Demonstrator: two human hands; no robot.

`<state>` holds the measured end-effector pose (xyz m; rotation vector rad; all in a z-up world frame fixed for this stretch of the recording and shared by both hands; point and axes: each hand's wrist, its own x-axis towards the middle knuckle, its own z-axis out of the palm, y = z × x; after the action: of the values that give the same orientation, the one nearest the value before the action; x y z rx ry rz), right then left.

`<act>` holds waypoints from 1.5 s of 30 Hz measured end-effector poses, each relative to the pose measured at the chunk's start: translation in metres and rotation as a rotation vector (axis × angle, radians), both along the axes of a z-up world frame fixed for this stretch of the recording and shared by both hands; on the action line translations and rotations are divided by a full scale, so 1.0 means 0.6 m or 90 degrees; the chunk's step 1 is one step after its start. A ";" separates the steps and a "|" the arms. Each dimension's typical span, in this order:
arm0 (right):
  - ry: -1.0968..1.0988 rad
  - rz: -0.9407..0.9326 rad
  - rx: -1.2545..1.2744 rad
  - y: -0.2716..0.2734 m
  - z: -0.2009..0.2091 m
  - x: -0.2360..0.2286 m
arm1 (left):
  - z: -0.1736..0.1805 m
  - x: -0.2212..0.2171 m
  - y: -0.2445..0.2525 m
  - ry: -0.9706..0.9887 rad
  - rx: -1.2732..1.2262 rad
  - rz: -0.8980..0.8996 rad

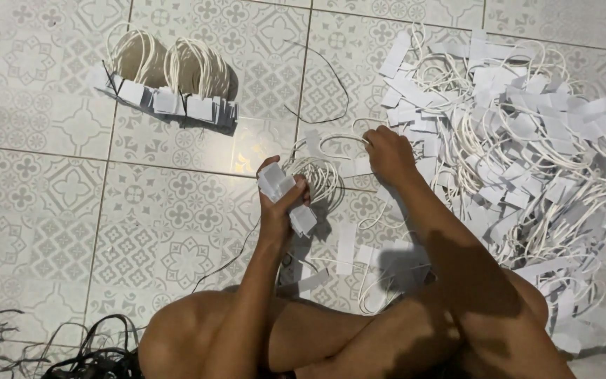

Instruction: Picking up individual paper tags with attached strings from a pile and organizing them into a bundle.

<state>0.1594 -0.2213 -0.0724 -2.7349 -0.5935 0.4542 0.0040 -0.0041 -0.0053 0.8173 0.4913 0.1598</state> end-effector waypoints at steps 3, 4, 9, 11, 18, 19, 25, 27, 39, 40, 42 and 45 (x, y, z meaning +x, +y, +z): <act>0.073 -0.128 0.121 -0.003 0.086 -0.014 | -0.004 -0.004 -0.001 -0.015 -0.014 -0.007; 0.072 -0.128 0.122 -0.013 0.091 -0.024 | -0.011 -0.002 0.000 -0.016 -0.013 -0.007; 0.331 -0.408 0.553 -0.018 0.193 -0.111 | -0.010 -0.005 -0.009 -0.047 -0.001 -0.030; 0.379 -0.449 0.580 -0.008 0.208 -0.148 | 0.000 -0.009 -0.017 -0.058 0.003 -0.067; 0.505 -0.471 0.602 0.017 0.180 -0.206 | 0.029 -0.025 -0.031 0.027 0.091 -0.251; 0.505 -0.473 0.602 0.018 0.180 -0.202 | 0.020 -0.024 -0.029 0.028 0.091 -0.253; 0.481 -0.449 0.525 0.031 0.152 -0.179 | 0.009 -0.021 -0.016 -0.019 -0.050 -0.167; 0.511 -0.439 0.521 0.043 0.148 -0.180 | 0.015 -0.022 -0.008 0.031 -0.153 -0.075; 0.594 -0.224 0.747 0.033 0.183 -0.166 | 0.046 -0.016 0.008 -0.068 -0.167 -0.243; 0.594 -0.229 0.745 0.024 0.173 -0.162 | 0.048 -0.017 0.009 -0.065 -0.170 -0.244; 0.639 -0.214 0.756 0.004 0.155 -0.155 | 0.049 -0.018 0.011 -0.071 -0.142 -0.273; 0.579 -0.277 0.628 0.024 0.199 -0.148 | 0.045 -0.021 -0.005 -0.074 -0.147 -0.324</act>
<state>0.0707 -0.2066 0.0472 -1.4272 0.0573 0.8906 -0.0087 -0.0071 0.0219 0.6787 0.1761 -0.3141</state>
